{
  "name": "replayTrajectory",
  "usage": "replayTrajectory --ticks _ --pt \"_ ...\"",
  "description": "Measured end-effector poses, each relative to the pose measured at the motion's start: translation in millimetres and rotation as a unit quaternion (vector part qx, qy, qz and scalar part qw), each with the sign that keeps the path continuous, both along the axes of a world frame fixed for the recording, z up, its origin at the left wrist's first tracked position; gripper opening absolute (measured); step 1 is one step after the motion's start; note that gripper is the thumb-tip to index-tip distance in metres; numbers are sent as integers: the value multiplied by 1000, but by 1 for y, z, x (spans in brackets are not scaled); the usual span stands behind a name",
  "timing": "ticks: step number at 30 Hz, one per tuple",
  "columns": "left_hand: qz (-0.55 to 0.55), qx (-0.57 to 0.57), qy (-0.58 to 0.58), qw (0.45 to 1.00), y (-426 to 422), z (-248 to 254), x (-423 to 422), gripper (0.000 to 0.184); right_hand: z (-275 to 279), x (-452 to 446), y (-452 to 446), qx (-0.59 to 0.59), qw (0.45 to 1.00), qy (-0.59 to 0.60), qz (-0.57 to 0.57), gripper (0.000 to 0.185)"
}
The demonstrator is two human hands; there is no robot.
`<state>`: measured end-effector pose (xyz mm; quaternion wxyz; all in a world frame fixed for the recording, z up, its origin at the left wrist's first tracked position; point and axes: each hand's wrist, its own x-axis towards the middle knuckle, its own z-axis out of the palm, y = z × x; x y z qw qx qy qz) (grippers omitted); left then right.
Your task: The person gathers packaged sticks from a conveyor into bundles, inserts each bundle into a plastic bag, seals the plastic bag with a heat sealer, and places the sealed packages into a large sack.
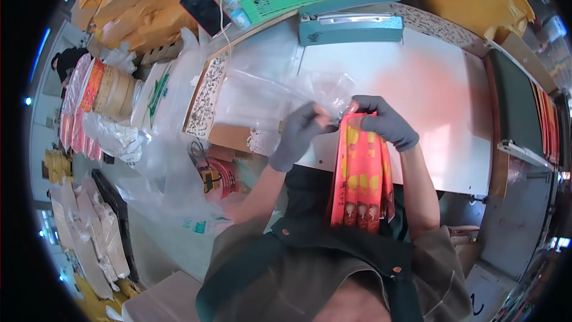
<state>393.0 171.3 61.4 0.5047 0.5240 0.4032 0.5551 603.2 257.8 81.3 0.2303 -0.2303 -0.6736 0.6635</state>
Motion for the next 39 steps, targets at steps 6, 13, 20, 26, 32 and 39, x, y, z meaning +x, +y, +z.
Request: replayTrajectory --ticks 6,13,20,26,32,39 --pt "238 -12 84 968 32 27 -4 14 7 51 -13 -73 995 37 -60 26" --pt "-18 319 358 877 4 16 76 22 -21 56 -18 -77 971 161 -161 76" --pt "-329 145 509 782 -58 -6 44 20 -90 96 -154 -37 976 51 -207 77" --pt "-388 -22 360 848 -72 -9 41 12 -46 107 -187 -21 971 -40 -233 73" --pt "-263 -77 52 960 4 108 35 12 51 145 -103 390 857 -281 -187 43" --pt "-187 95 -44 977 74 222 26 20 188 145 -50 631 681 -211 -305 18"
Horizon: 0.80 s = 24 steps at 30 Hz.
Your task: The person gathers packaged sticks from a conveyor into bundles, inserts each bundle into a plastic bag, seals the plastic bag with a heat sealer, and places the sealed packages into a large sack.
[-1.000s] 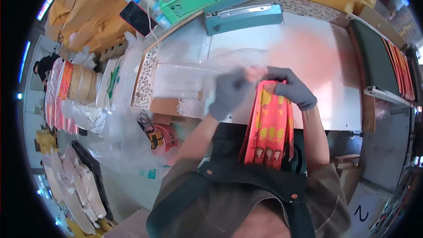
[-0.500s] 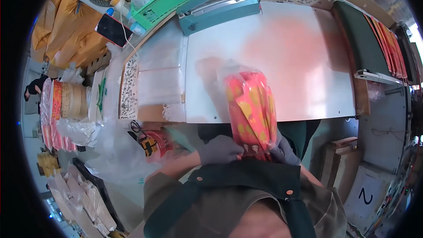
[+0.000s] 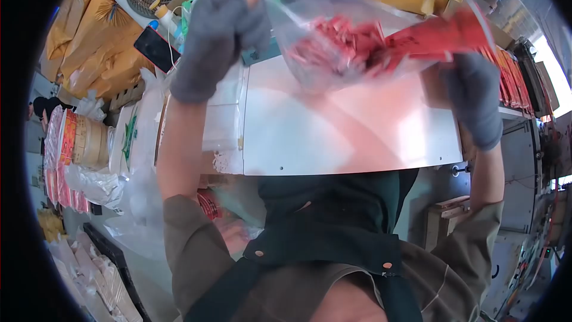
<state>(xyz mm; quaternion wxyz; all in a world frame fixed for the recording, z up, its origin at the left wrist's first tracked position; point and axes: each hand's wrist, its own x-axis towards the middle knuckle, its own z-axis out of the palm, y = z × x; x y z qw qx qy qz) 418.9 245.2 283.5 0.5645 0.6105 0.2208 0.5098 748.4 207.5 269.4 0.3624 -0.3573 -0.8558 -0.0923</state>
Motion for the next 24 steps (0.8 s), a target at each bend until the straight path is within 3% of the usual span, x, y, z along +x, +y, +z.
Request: replayTrajectory --ticks 1,2,5,7,9,11,13,16,17,18,20,21,22,24 --pt "-16 7 -25 1000 7 6 -2 22 7 -3 6 4 997 77 6 14" --pt "50 71 49 995 20 2 -2 22 0 9 26 -2 997 60 47 10" --pt "203 227 219 927 39 -21 1 21 13 -2 35 -87 994 -66 -16 8" --pt "255 292 264 883 32 -26 15 20 18 -9 32 -79 997 4 -5 13" --pt "231 450 283 815 14 -21 30 21 12 -12 37 -31 998 47 21 16" --pt "227 508 316 768 3 -23 32 20 10 -4 41 -63 996 48 -29 20" --pt "253 478 367 757 -1 -33 25 16 12 9 48 -87 994 43 -55 22" --pt "223 356 328 846 -7 -30 32 19 27 6 40 -82 992 -7 -93 24" --pt "208 309 324 870 -11 -26 41 21 28 -14 33 -30 999 8 -21 30" --pt "198 303 245 899 -7 -31 50 23 20 -28 30 -26 1000 -9 16 35" --pt "163 290 193 923 -12 -23 54 22 3 -58 26 -20 995 -44 92 48" --pt "143 282 169 933 -16 -18 53 21 -18 -61 38 -57 988 -124 74 40" --pt "84 249 193 945 -21 -14 45 12 -27 -61 47 -76 985 -117 98 36" --pt "103 174 113 973 -16 -24 30 27 -26 -65 57 -73 984 -104 123 28"
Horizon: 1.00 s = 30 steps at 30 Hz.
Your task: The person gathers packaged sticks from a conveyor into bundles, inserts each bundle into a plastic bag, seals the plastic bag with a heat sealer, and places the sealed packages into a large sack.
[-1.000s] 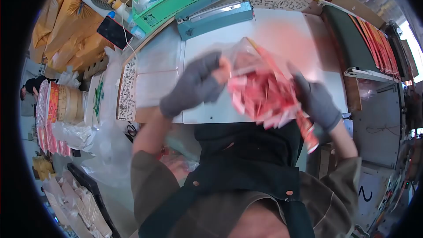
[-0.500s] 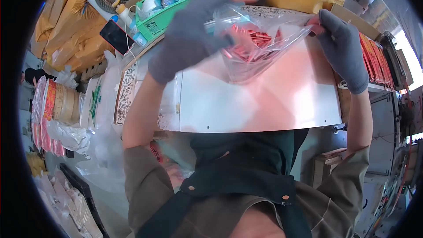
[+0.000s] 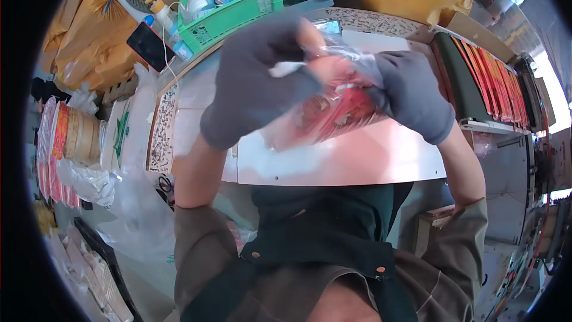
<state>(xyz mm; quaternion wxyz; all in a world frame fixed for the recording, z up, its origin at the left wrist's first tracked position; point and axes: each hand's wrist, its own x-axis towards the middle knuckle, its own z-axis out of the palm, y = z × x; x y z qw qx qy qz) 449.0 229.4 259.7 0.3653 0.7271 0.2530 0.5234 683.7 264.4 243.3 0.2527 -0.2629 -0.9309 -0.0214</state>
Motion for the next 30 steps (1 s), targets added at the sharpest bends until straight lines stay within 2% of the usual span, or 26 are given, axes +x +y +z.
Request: replayTrajectory --ticks 1,2,3,5,6,8,10,12,13,14,17,18,21,22,23,25,26,27,29,30 --pt "7 -35 -46 998 3 -8 -4 37 5 -3 2 18 1000 11 1 24" --pt "-8 -60 -94 994 5 -15 -3 58 10 -8 4 35 999 25 1 22" --pt "-30 -143 67 987 5 -20 -9 61 14 -18 11 24 997 70 8 22" --pt "93 -123 177 972 8 -58 7 58 22 -38 36 1 988 152 27 23" --pt "49 -186 121 974 24 -76 5 54 14 -45 56 -77 977 197 -23 26" --pt "-9 -289 22 957 55 -109 2 50 -8 -46 114 -101 969 186 -130 28" --pt "-32 -364 -62 929 79 -136 1 48 -62 -42 190 -128 946 232 -187 53" --pt "-29 -420 -100 901 100 -167 1 46 -107 -45 238 -67 945 205 -245 64" --pt "-27 -448 -119 886 109 -178 1 45 -118 -48 252 -37 941 192 -274 71" --pt "-23 -457 -124 880 118 -183 -1 45 -103 -60 251 -98 944 195 -248 79" --pt "5 -476 -165 864 141 -197 -5 48 -58 -81 257 -74 940 276 -186 74" --pt "23 -480 -192 856 149 -205 -8 48 -49 -84 256 -115 934 302 -153 63" --pt "63 -495 -253 829 163 -224 -19 51 -89 -70 280 -130 953 220 -159 51" --pt "72 -499 -273 819 167 -228 -21 52 -115 -62 293 -140 959 78 -232 42" --pt "74 -485 -265 830 166 -224 -21 53 -144 -62 286 -101 952 92 -272 32" --pt "75 -460 -250 849 162 -210 -19 55 -147 -66 283 -101 944 132 -286 25" --pt "86 -459 -200 862 164 -220 -24 53 -150 -68 282 -104 947 135 -273 24" --pt "113 -384 -159 903 162 -228 -26 50 -151 -68 282 -105 948 139 -265 23" --pt "61 -454 -189 868 158 -232 -33 53 -148 -66 283 -93 949 126 -274 22" --pt "90 -448 -197 867 150 -225 -32 48 -158 -64 290 -63 954 149 -251 21"
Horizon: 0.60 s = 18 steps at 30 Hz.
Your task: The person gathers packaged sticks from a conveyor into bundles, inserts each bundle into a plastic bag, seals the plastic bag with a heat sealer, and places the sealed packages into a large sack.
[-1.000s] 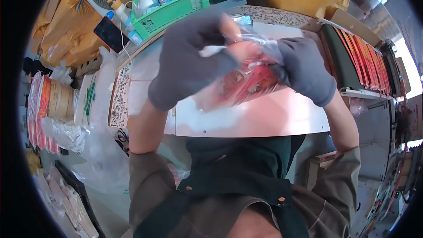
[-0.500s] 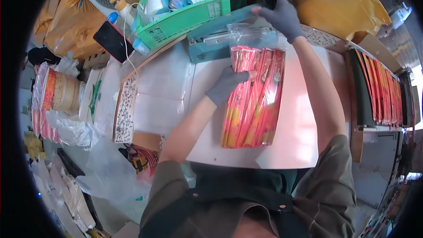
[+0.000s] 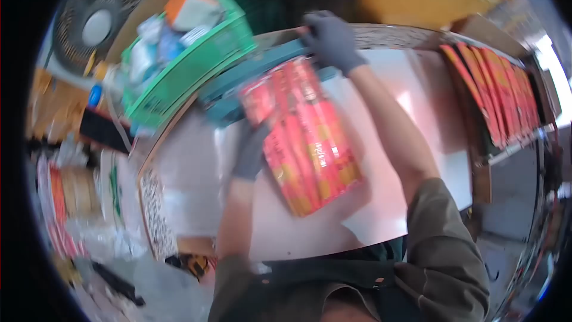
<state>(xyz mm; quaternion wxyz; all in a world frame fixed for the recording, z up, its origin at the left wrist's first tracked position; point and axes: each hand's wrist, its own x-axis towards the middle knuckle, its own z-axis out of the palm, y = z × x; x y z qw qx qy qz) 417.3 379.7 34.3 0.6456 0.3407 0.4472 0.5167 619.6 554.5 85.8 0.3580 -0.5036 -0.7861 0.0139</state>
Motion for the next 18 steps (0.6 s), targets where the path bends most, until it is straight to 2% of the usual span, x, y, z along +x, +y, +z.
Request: replayTrajectory --ticks 1,2,3,4,5,7,8,9,11,13,16,18 --pt "-37 31 79 996 -15 15 -6 52 -2 1 3 25 1000 3 4 20" --pt "-30 136 154 978 -29 15 -8 54 -4 2 4 25 1000 9 7 19" --pt "-29 132 196 971 -51 5 -21 56 4 1 -4 -2 1000 20 -9 20" --pt "-38 139 287 947 -78 7 -37 58 4 0 -5 0 1000 14 -21 21" --pt "-45 145 375 914 -105 8 -53 61 5 1 -3 -16 1000 -3 -18 22" --pt "-107 128 545 822 -163 35 -75 49 17 2 -17 -56 998 7 -30 23" --pt "-167 65 521 834 -194 34 -94 54 19 4 -19 -67 997 4 -40 24" --pt "-211 11 473 855 -222 48 -95 50 20 3 -21 -77 996 3 -44 24" --pt "-320 -171 336 869 -286 41 -130 60 22 3 -29 -98 994 7 -48 27" --pt "-315 -75 370 871 -317 72 -118 65 21 4 -41 -120 991 16 -54 38" --pt "-317 39 406 856 -336 119 -90 66 7 14 -103 -114 986 121 -6 61" --pt "-350 96 415 834 -318 142 -63 63 -38 18 -123 -180 966 172 73 75"
